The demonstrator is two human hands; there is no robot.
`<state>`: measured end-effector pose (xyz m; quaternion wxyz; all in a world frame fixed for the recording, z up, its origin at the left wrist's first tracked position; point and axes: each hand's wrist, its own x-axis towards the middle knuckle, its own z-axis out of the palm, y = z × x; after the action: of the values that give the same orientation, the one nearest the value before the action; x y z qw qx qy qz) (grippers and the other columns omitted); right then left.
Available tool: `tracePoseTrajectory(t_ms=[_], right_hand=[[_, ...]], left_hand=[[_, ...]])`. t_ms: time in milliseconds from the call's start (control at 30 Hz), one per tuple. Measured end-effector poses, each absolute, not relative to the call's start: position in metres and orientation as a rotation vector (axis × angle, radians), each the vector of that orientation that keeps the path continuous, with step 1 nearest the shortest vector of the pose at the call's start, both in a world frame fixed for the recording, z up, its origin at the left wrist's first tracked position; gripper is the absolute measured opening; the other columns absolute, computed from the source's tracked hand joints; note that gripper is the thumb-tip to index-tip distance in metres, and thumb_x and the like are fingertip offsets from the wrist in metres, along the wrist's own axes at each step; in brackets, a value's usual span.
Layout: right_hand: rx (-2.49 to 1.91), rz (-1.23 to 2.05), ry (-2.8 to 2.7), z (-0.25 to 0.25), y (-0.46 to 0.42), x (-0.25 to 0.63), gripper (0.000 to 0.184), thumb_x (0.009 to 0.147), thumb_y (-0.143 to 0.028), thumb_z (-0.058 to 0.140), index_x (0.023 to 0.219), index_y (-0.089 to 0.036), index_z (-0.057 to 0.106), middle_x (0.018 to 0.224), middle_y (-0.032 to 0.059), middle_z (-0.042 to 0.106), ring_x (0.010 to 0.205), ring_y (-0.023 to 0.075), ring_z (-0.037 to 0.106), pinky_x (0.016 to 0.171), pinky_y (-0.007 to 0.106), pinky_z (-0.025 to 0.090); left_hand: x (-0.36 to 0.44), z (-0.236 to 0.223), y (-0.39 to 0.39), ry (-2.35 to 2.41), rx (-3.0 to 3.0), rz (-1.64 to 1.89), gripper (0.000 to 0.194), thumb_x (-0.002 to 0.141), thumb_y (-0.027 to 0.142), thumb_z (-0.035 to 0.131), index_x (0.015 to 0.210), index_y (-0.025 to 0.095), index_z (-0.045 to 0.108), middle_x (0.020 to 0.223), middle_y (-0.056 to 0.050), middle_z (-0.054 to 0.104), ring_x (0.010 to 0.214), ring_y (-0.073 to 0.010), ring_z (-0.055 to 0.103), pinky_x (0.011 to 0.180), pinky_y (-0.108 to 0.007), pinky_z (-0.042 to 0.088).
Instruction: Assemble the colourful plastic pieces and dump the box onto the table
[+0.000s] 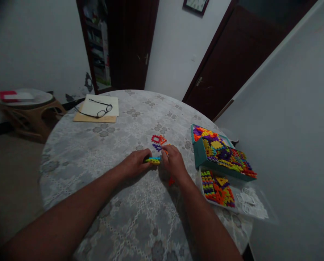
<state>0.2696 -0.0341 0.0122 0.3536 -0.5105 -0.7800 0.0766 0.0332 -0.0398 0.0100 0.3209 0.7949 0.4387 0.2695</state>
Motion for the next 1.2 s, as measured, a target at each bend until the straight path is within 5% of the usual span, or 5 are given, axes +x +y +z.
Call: tracePoseTrajectory(t_ms=[200,500,667,1033,1200], right_hand=[[-1.631,0.001,-2.285,0.025,0.027,0.254,0.027,0.103,-0.02,0.065,0.126,-0.017,0.079,0.133,0.0163,0.075,0.13,0.0289,0.066,0.118,0.042,0.048],[-1.908,0.032,-2.26,0.014,0.06,0.219,0.017,0.102,-0.025,0.067,0.111,-0.02,0.081,0.127,0.0165,0.074,0.123,0.0314,0.065,0.105,0.042,0.052],[-1.91,0.009,-2.142,0.022,0.053,0.218,0.021,0.105,-0.023,0.061,0.124,-0.02,0.071,0.141,0.0152,0.066,0.13,0.0267,0.06,0.11,0.038,0.049],[-1.421,0.493,-1.861,0.037,-0.068,0.247,0.006,0.099,-0.028,0.062,0.097,-0.023,0.065,0.093,-0.0006,0.066,0.083,0.0176,0.061,0.079,0.029,0.048],[-1.458,0.628,-1.828,0.018,-0.103,0.26,0.005,0.095,-0.023,0.061,0.091,-0.024,0.064,0.086,-0.002,0.067,0.082,0.0174,0.062,0.077,0.028,0.046]], left_hand=[[0.034,0.009,-0.04,1.15,2.075,0.724,0.014,0.094,0.032,0.074,0.102,0.023,0.066,0.096,-0.003,0.075,0.086,-0.0215,0.066,0.077,-0.031,0.041],[0.032,0.011,-0.038,1.147,2.077,0.71,0.013,0.092,0.025,0.071,0.105,0.024,0.068,0.104,-0.006,0.078,0.093,-0.0235,0.069,0.082,-0.033,0.045],[0.032,0.011,-0.034,1.212,2.075,0.721,0.019,0.094,0.034,0.067,0.11,0.024,0.069,0.1,-0.007,0.077,0.091,-0.0253,0.069,0.08,-0.034,0.044],[0.028,0.014,-0.028,1.256,1.978,0.718,0.03,0.091,0.049,0.063,0.102,0.023,0.072,0.088,-0.006,0.075,0.08,-0.0242,0.066,0.072,-0.033,0.043],[0.027,0.017,-0.029,1.202,1.979,0.694,0.031,0.088,0.051,0.066,0.1,0.023,0.072,0.09,-0.005,0.076,0.082,-0.0246,0.066,0.073,-0.033,0.044]])
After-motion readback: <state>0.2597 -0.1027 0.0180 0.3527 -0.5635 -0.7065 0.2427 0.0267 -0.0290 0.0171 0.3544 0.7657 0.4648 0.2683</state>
